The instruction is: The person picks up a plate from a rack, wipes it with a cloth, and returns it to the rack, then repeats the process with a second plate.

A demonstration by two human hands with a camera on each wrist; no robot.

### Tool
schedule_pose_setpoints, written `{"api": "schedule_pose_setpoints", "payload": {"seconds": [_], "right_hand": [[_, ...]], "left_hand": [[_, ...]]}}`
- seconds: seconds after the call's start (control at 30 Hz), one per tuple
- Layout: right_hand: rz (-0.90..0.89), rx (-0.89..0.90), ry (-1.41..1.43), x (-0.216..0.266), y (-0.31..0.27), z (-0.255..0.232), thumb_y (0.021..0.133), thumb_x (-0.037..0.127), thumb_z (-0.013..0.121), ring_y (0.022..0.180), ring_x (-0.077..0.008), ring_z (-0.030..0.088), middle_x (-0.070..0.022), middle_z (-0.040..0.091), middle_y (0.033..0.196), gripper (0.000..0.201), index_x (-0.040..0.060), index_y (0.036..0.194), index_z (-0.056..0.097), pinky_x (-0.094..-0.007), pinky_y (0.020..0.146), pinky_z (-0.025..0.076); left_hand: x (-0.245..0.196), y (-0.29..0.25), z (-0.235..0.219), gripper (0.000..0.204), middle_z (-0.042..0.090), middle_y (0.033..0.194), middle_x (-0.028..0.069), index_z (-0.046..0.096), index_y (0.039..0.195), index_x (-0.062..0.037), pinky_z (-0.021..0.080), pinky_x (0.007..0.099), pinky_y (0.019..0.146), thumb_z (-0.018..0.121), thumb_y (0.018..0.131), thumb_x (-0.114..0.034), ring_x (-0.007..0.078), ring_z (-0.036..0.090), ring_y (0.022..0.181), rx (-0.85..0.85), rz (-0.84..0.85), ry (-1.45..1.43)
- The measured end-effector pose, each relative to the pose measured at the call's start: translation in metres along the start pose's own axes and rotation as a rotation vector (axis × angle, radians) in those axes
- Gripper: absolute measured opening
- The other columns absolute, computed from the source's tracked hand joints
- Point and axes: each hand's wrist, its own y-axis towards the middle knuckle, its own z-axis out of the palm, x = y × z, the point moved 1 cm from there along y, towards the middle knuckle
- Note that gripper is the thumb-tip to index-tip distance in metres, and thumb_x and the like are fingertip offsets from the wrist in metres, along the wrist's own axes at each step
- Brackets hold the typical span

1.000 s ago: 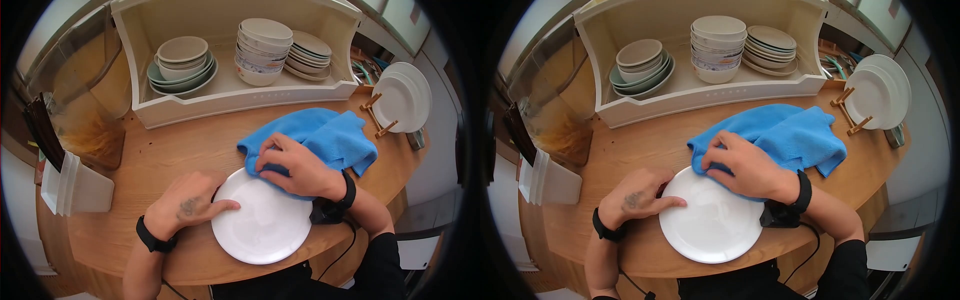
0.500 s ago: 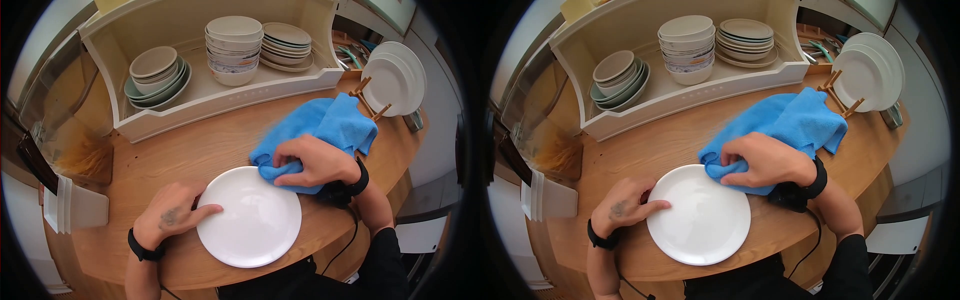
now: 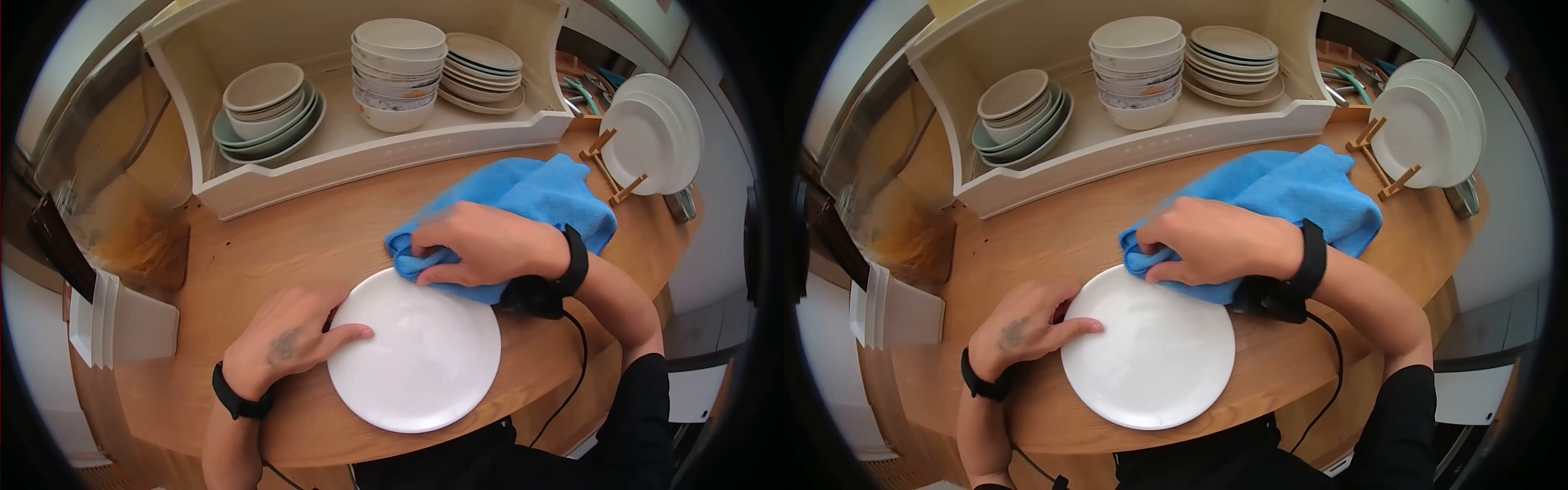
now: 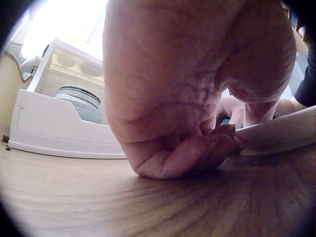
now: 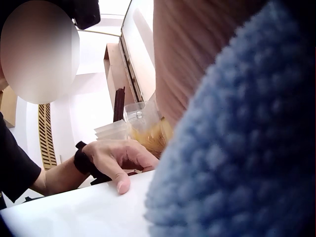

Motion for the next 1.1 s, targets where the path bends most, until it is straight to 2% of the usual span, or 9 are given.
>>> {"api": "schedule_pose_setpoints", "payload": {"seconds": [0.1, 0.2, 0.37, 0.57, 0.67, 0.8, 0.9, 1.0, 1.1], "right_hand": [[-0.152, -0.037, -0.007, 0.007, 0.028, 0.009, 0.088, 0.019, 0.076, 0.084, -0.0376, 0.066, -0.0157, 0.069, 0.094, 0.022, 0.0019, 0.097, 0.066, -0.0446, 0.073, 0.052], [-0.318, -0.128, -0.118, 0.026, 0.049, 0.021, 0.086, 0.015, 0.075, 0.081, -0.0356, 0.065, -0.0132, 0.065, 0.095, 0.018, 0.0033, 0.095, 0.065, -0.0439, 0.069, 0.052], [-0.325, -0.206, -0.226, 0.036, 0.041, 0.036, 0.085, 0.010, 0.073, 0.085, -0.0282, 0.066, -0.0094, 0.062, 0.100, 0.012, 0.0064, 0.095, 0.067, -0.0393, 0.061, 0.052], [-0.290, -0.215, -0.216, 0.017, -0.006, 0.029, 0.081, 0.001, 0.072, 0.093, -0.0256, 0.064, -0.0086, 0.063, 0.112, 0.037, 0.0172, 0.114, 0.076, -0.0349, 0.068, 0.055], [-0.286, -0.261, -0.165, 0.001, -0.031, 0.028, 0.080, 0.000, 0.068, 0.097, -0.0284, 0.063, -0.0101, 0.062, 0.109, 0.041, 0.0199, 0.114, 0.078, -0.0392, 0.072, 0.055], [-0.107, -0.171, 0.090, -0.011, -0.060, 0.009, 0.080, 0.001, 0.067, 0.083, -0.0274, 0.064, -0.0107, 0.065, 0.092, 0.036, 0.0151, 0.111, 0.080, -0.0377, 0.068, 0.052], [0.024, -0.142, 0.201, -0.012, -0.074, 0.001, 0.082, 0.001, 0.064, 0.069, -0.0268, 0.062, -0.0108, 0.063, 0.076, 0.033, 0.0115, 0.110, 0.080, -0.0369, 0.065, 0.051], [-0.077, -0.123, 0.172, -0.018, -0.077, 0.003, 0.083, -0.001, 0.067, 0.071, -0.0240, 0.063, -0.0074, 0.065, 0.080, 0.037, 0.0146, 0.113, 0.080, -0.0339, 0.065, 0.051], [-0.161, -0.129, 0.106, -0.013, -0.071, 0.012, 0.087, 0.003, 0.069, 0.074, -0.0256, 0.064, -0.0077, 0.065, 0.086, 0.035, 0.0184, 0.117, 0.078, -0.0346, 0.066, 0.052]], "left_hand": [[0.000, -0.001, -0.001, 0.047, 0.064, 0.073, 0.0158, 0.069, 0.093, -0.0024, 0.044, 0.0425, 0.061, 0.078, 0.086, -0.048, 0.0363, 0.058, 0.067, -0.041, 0.034, 0.003], [-0.002, -0.001, -0.007, 0.045, 0.070, 0.092, 0.0201, 0.070, 0.099, -0.0018, 0.049, 0.0478, 0.077, 0.072, 0.090, -0.046, 0.0421, 0.064, 0.091, 0.075, -0.051, 0.067], [0.007, -0.002, -0.002, 0.046, 0.070, 0.093, 0.0204, 0.069, 0.098, -0.0009, 0.050, 0.0487, 0.078, 0.073, 0.089, -0.046, 0.0426, 0.063, 0.091, 0.034, 0.049, 0.062], [0.002, 0.000, -0.004, 0.044, 0.070, 0.094, 0.0210, 0.069, 0.100, -0.0011, 0.050, 0.0485, 0.079, 0.072, 0.089, -0.044, 0.0429, 0.064, 0.092, 0.070, 0.044, 0.082], [-0.004, -0.001, -0.005, 0.042, 0.070, 0.090, 0.0204, 0.070, 0.102, -0.0019, 0.050, 0.0475, 0.078, 0.072, 0.090, -0.042, 0.0422, 0.064, 0.089, 0.080, -0.001, 0.002], [-0.001, 0.001, -0.005, 0.040, 0.070, 0.086, 0.0190, 0.072, 0.101, -0.0037, 0.050, 0.0462, 0.074, 0.072, 0.089, -0.042, 0.0409, 0.064, 0.084, 0.107, -0.029, 0.048], [0.003, 0.002, 0.000, 0.043, 0.061, 0.071, 0.0151, 0.068, 0.087, -0.0014, 0.044, 0.0400, 0.060, 0.078, 0.087, -0.043, 0.0320, 0.056, 0.065, 0.017, 0.075, 0.033], [-0.004, 0.003, -0.002, 0.044, 0.060, 0.070, 0.0145, 0.068, 0.087, -0.0017, 0.044, 0.0399, 0.059, 0.077, 0.088, -0.045, 0.0320, 0.055, 0.063, 0.015, 0.046, 0.026], [-0.010, 0.001, -0.007, 0.042, 0.068, 0.081, 0.0161, 0.072, 0.094, -0.0036, 0.048, 0.0443, 0.069, 0.073, 0.089, -0.045, 0.0378, 0.063, 0.078, 0.085, -0.078, 0.087]]}}
